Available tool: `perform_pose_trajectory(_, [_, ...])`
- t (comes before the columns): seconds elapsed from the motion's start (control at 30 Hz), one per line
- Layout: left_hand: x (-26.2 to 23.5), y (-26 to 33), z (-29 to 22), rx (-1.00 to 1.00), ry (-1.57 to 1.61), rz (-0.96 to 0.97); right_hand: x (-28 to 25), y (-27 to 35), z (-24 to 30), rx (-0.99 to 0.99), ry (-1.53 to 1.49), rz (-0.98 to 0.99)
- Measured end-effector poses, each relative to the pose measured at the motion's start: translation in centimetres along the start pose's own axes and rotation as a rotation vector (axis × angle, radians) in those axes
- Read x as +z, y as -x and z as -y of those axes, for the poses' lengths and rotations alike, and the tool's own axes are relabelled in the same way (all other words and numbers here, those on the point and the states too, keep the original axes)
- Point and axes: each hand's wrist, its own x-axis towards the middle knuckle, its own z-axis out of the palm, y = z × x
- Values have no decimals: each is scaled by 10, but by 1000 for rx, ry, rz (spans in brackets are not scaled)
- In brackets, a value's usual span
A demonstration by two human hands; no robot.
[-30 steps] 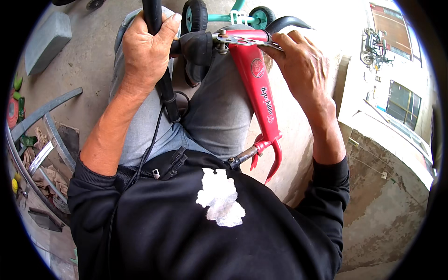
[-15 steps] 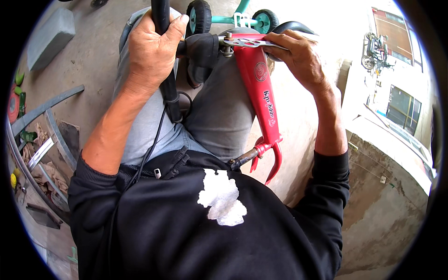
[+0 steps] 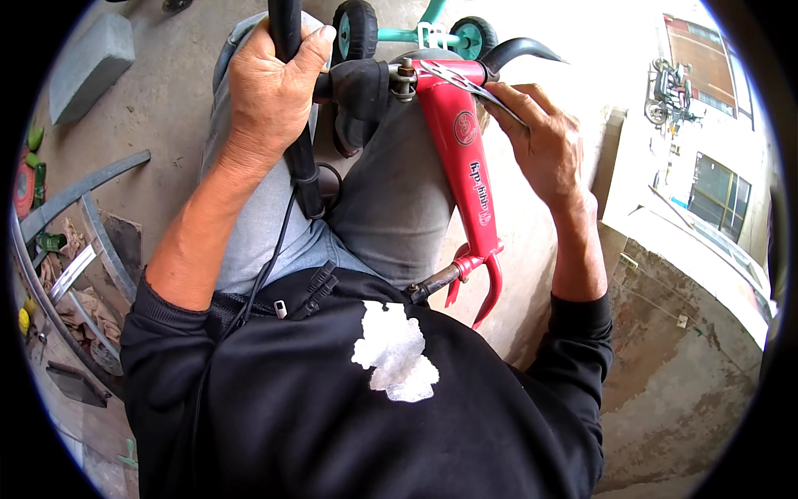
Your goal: The person assembles a red bicycle handlebar onto a black stem. They use a multi-tool to tighten the bolt securing the handlebar to the stem, ensuring the connection is firm.
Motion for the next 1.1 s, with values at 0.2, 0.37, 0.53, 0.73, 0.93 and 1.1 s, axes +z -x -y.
perform_pose_trajectory(0.2, [-2,0,6,39,-60,1,-15,2,34,33,9,-46])
perform_pose_trajectory(0.37, [-2,0,2,28,-51,11,-22,0,49,10,67,-9])
perform_pose_trajectory(0.53, [-3,0,3,42,-57,15,-24,-3,62,35,188,18])
perform_pose_trajectory(0.73, [-2,-1,0,28,22,18,-27,-7,72,22,251,63])
perform_pose_trajectory(0.93, [-4,1,-6,-80,4,35,-36,-11,86,31,274,85])
perform_pose_trajectory(1.1, [-3,0,1,28,-26,1,-39,-15,88,36,281,111])
